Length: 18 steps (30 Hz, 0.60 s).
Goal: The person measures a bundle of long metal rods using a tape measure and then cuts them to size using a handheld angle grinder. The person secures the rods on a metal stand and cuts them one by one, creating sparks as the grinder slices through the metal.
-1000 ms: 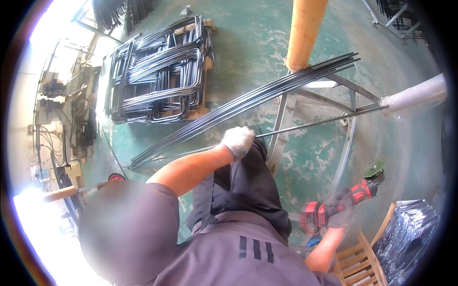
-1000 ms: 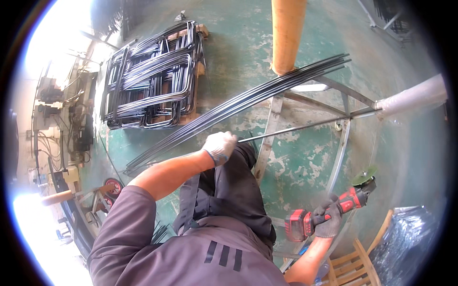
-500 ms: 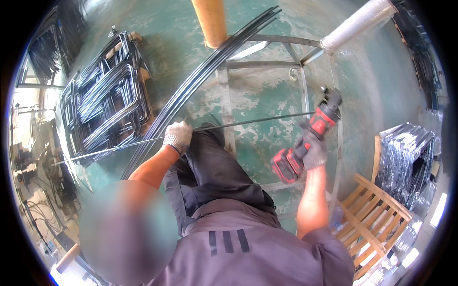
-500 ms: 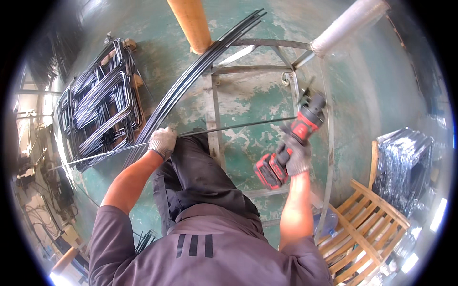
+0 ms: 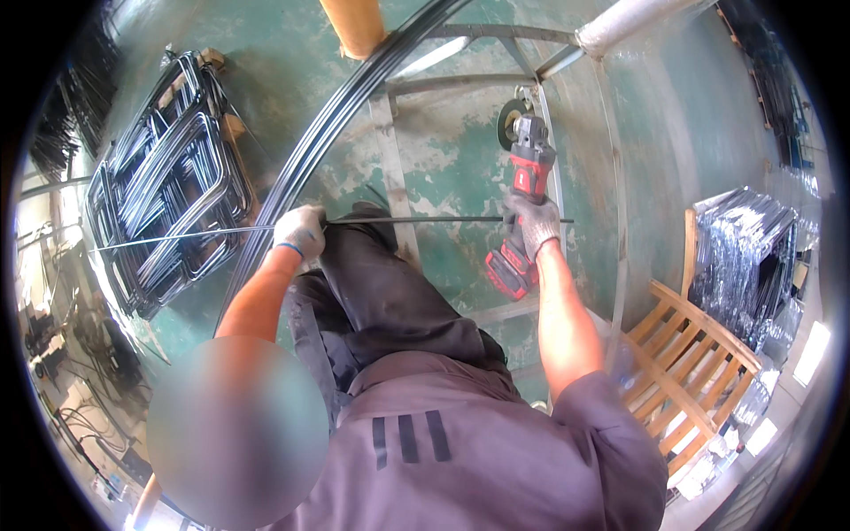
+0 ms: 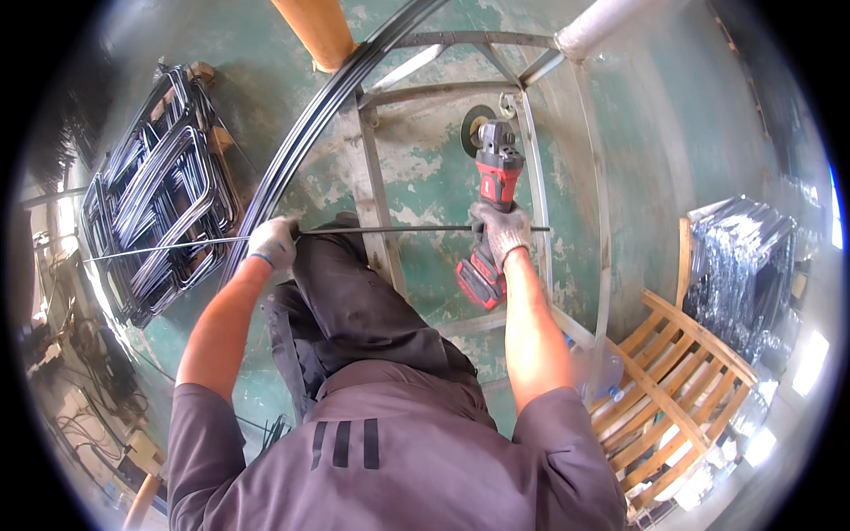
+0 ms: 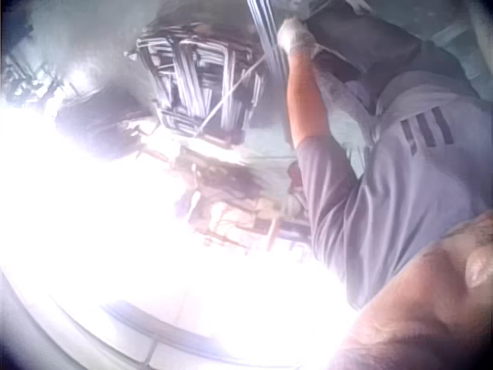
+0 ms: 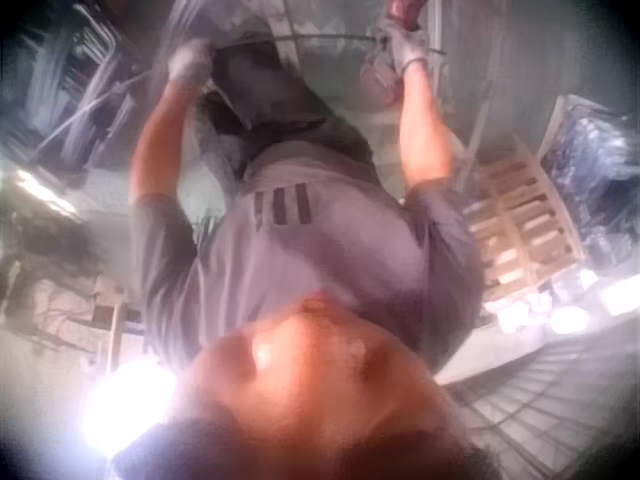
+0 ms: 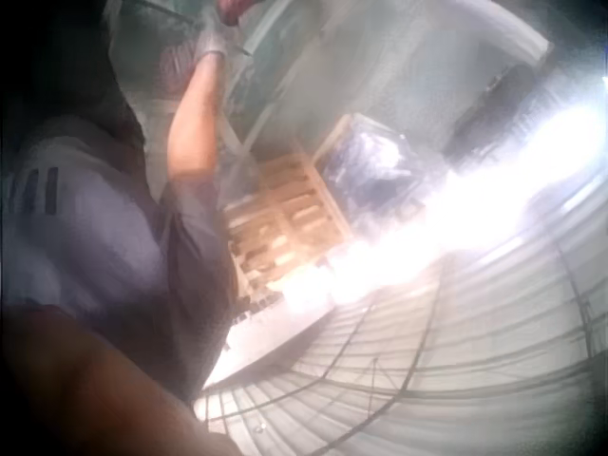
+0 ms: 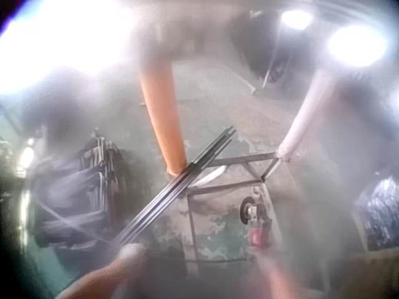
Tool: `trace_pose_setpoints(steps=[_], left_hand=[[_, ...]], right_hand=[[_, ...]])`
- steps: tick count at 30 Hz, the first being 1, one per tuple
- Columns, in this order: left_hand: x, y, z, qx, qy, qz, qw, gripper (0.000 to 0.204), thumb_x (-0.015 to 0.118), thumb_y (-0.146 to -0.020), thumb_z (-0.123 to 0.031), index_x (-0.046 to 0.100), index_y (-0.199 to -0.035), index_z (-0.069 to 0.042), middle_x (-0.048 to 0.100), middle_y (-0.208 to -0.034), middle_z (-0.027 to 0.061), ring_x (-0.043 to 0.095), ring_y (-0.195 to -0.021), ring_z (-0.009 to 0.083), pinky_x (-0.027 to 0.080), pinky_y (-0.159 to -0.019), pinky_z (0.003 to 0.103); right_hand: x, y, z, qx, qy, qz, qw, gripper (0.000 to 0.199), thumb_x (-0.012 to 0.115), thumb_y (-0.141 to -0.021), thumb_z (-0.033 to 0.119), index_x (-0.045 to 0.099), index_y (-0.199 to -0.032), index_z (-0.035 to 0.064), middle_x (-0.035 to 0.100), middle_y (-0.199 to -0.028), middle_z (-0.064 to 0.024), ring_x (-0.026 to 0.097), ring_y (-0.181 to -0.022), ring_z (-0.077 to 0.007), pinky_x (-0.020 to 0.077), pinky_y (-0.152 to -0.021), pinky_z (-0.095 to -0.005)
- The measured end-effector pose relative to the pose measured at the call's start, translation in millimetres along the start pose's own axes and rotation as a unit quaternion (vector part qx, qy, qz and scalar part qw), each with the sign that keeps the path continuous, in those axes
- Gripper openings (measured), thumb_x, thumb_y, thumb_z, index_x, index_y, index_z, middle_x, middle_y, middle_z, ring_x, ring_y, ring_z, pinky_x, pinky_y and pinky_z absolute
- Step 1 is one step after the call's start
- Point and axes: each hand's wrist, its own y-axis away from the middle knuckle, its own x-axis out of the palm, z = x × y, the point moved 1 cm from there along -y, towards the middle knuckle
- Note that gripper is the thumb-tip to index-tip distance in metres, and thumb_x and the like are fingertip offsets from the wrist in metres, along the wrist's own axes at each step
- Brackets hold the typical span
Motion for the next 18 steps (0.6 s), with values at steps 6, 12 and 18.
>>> trace_pose_setpoints(steps=[6, 12, 18], left_hand=[[-32, -21, -53, 0.063, 0.136, 0.056, 0.987, 0.029, 0.072, -0.101, -0.030, 0.083, -0.118, -0.009, 0.081, -0.108, 0.0244, 0.077, -0.108, 0.0465, 0.061, -0.096, 0.051], [-4, -29, -65, 0.047, 0.084, 0.040, 0.995, 0.024, 0.072, -0.101, -0.027, 0.088, -0.117, -0.018, 0.082, -0.115, 0.0213, 0.076, -0.115, 0.0432, 0.061, -0.099, 0.051], [0, -17, -64, 0.063, 0.154, -0.055, 0.985, 0.017, 0.084, -0.091, -0.021, 0.082, -0.098, -0.006, 0.077, -0.107, 0.0195, 0.072, -0.111, 0.0448, 0.057, -0.100, 0.051]], right_hand=[[4, -1, -7, -0.002, -0.025, -0.020, 0.999, 0.027, 0.090, -0.089, 0.019, 0.077, -0.107, 0.0036, 0.075, -0.075, -0.0069, 0.067, -0.057, -0.0164, 0.0540, -0.056, -0.0347], [6, 12, -4, -0.006, -0.049, -0.017, 0.999, 0.030, 0.090, -0.088, 0.020, 0.078, -0.110, 0.0029, 0.077, -0.077, -0.0080, 0.068, -0.059, -0.0161, 0.0550, -0.058, -0.0341], [6, 23, -2, 0.002, -0.018, -0.068, 0.998, 0.030, 0.090, -0.086, 0.023, 0.080, -0.109, 0.0050, 0.079, -0.082, -0.0060, 0.069, -0.061, -0.0150, 0.0561, -0.060, -0.0346]])
